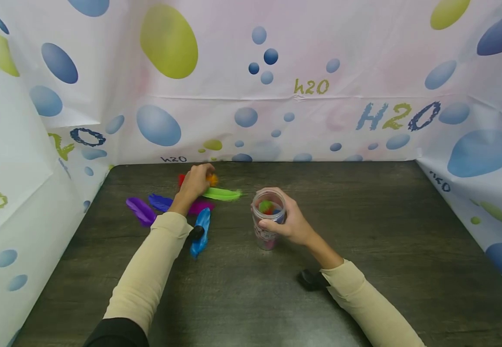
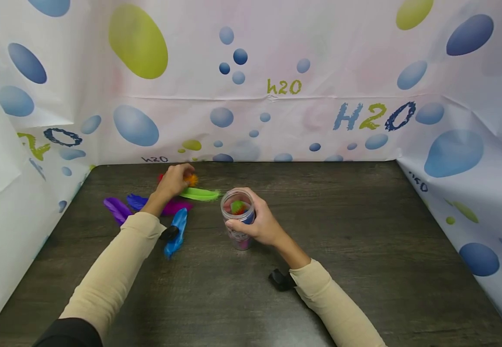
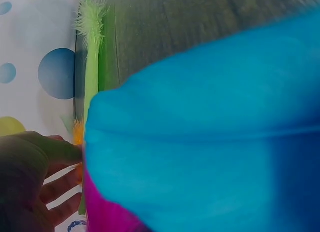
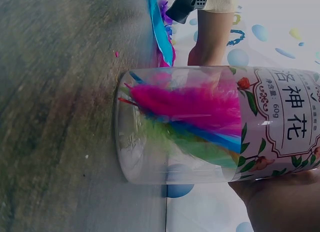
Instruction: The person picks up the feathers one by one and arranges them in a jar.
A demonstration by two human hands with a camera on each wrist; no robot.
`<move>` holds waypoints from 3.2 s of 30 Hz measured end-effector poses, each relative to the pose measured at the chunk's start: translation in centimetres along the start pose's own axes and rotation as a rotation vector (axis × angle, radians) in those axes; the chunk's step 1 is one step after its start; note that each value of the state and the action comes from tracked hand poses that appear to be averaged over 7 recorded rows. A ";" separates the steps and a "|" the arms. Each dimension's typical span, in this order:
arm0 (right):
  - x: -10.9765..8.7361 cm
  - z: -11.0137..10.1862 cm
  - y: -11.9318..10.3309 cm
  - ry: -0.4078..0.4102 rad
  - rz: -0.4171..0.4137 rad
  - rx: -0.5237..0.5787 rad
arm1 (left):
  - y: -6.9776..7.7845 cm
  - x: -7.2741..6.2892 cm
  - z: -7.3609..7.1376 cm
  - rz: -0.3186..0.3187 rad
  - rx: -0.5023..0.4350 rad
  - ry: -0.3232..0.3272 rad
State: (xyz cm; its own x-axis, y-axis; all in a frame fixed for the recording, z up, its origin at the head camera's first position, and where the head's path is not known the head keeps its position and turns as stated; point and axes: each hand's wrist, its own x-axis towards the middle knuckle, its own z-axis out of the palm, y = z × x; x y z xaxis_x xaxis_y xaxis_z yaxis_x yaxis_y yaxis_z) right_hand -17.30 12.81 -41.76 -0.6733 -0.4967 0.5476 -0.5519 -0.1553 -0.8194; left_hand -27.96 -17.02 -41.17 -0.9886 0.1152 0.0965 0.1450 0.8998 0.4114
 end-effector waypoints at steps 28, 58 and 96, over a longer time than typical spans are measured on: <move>0.3 0.0 -0.4 -0.005 0.009 -0.006 | -0.6 -0.7 -0.5 0.002 -0.151 0.110; -0.1 -0.3 -0.8 -0.008 0.015 0.043 | 1.4 -2.5 -3.4 -0.069 -1.111 0.518; -0.2 -0.1 -0.8 -0.009 0.019 0.021 | 4.2 -5.9 -6.7 -0.342 -1.383 0.348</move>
State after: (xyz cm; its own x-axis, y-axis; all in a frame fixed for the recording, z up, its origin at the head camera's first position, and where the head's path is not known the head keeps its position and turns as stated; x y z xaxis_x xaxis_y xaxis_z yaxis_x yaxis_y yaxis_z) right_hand -16.78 13.17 -41.23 -0.6787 -0.5076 0.5308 -0.5287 -0.1639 -0.8328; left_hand -21.28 -16.73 -33.95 -0.9517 -0.3020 -0.0555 0.0306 -0.2732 0.9615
